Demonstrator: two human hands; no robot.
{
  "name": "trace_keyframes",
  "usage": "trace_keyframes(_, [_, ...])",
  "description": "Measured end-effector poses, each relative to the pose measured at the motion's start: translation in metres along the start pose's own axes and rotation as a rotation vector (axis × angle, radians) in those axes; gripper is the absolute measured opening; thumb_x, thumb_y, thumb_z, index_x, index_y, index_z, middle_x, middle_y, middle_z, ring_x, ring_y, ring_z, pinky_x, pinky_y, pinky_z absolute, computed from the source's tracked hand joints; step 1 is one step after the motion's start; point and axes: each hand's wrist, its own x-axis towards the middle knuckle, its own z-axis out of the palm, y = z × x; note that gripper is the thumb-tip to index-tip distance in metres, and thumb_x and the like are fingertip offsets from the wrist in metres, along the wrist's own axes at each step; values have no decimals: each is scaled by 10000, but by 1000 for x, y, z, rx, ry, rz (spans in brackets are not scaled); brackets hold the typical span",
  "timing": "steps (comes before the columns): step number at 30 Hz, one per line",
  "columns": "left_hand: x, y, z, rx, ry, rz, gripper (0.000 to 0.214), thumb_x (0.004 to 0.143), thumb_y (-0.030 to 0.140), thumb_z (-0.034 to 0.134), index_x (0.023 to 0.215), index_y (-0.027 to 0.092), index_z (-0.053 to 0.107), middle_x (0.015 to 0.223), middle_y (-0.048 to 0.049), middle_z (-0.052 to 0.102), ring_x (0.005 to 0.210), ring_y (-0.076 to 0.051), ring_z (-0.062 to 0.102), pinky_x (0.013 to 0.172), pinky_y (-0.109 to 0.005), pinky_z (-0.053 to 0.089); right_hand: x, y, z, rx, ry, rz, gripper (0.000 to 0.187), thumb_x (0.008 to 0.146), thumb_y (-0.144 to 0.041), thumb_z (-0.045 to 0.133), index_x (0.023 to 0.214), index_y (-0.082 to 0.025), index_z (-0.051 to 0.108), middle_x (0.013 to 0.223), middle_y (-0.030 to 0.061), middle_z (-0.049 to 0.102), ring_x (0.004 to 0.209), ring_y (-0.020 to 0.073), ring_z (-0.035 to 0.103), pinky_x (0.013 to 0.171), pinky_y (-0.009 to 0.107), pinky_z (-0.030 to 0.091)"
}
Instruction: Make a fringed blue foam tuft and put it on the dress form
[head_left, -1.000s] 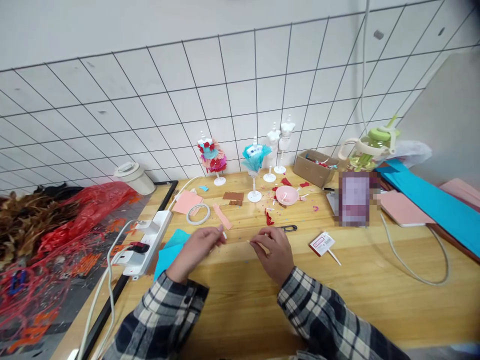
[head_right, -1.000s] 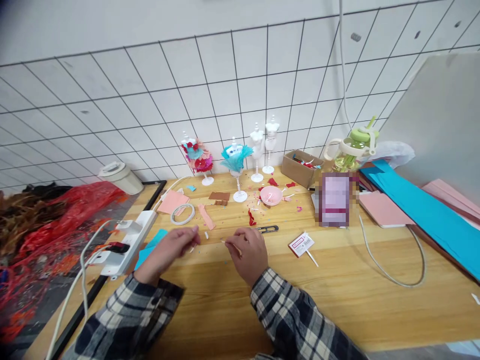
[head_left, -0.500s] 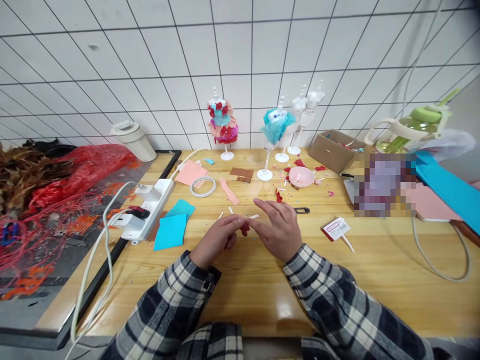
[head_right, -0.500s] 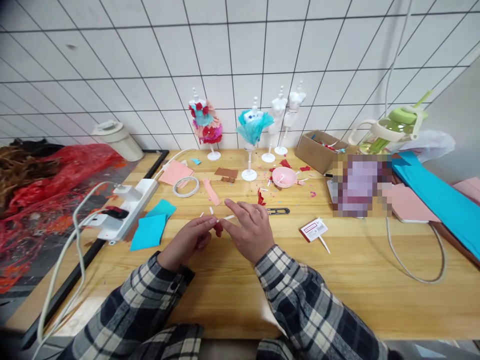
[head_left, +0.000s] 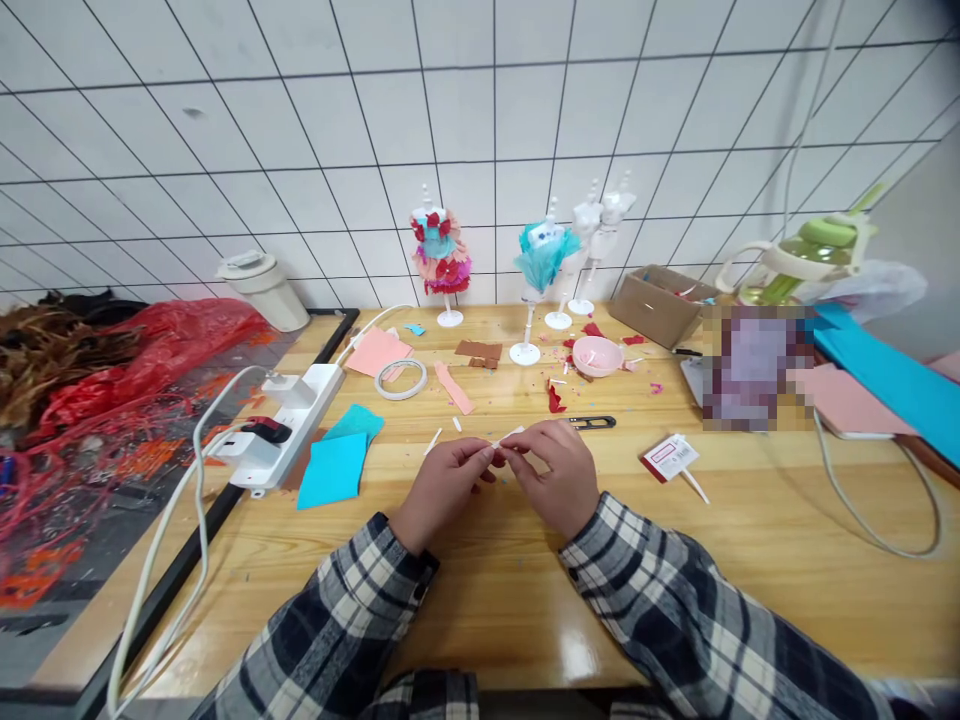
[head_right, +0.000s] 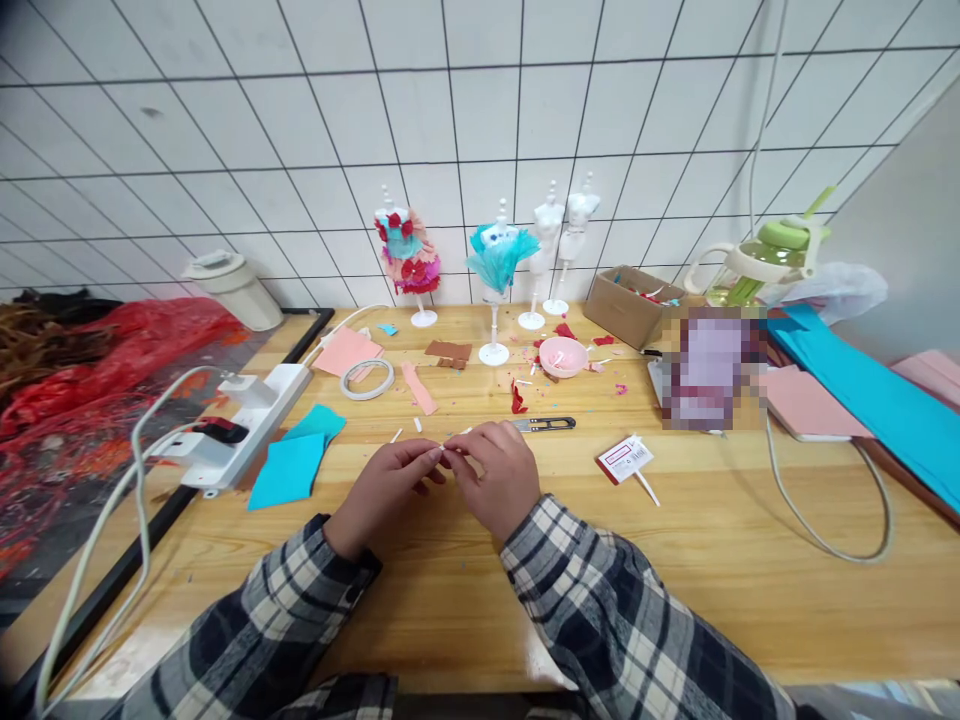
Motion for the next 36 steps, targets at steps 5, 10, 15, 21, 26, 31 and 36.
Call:
trace_keyframes(5, [1,-6,4,4,14,22,328,789,427,571,887,152,720,753,-48,684,630,-144,609,608,-255,475,0,0,2,-95,-122,61,151,870,-282,589,850,-235,731,789,19,699,744,157,599,719,290,426])
trace_keyframes(10, [-1,-6,2,-155,-95,-31,388,781,449,604,1027,165,702,943,-76,714,809,-199,671,750,-309,500,0,1,0,-137,-153,101,159,884,-294,574,877,-247,726,833,4,716,738,126,632,656,238,414])
trace_keyframes(15, [-6,-3,7,-197,-149,-38,444,776,413,616,1166,201,650,1149,-82,673,1015,-231,636,818,-313,474,2,0,-7,-275,-196,54,206,911,-320,527,876,-239,713,833,19,720,733,137,638,619,246,387])
trace_keyframes(21, [-8,1,15,-130,-177,52,371,786,414,599,1070,193,691,1053,-55,700,984,-213,608,828,-306,463,4,-4,-5,-435,-333,45,217,917,-280,486,850,-226,685,795,33,700,693,148,632,567,263,355])
trace_keyframes(26, [-6,-6,21,-122,-180,38,378,835,457,531,1055,190,685,987,-44,714,936,-201,618,805,-304,475,5,1,1,-441,-373,88,163,866,-245,522,827,-225,679,814,37,694,697,156,619,564,256,358])
trace_keyframes(31, [-2,-12,19,-51,-121,-37,423,832,513,518,1059,198,687,985,-59,719,959,-231,638,736,-305,491,6,11,5,-266,-321,151,162,833,-199,542,818,-222,702,812,19,713,757,154,634,644,250,414])
trace_keyframes(36, [1,-11,13,55,-1,-3,396,789,496,574,1011,198,711,914,-63,726,849,-227,653,665,-299,500,5,14,7,-63,-246,158,147,837,-211,579,869,-220,722,841,15,730,750,137,647,693,238,456])
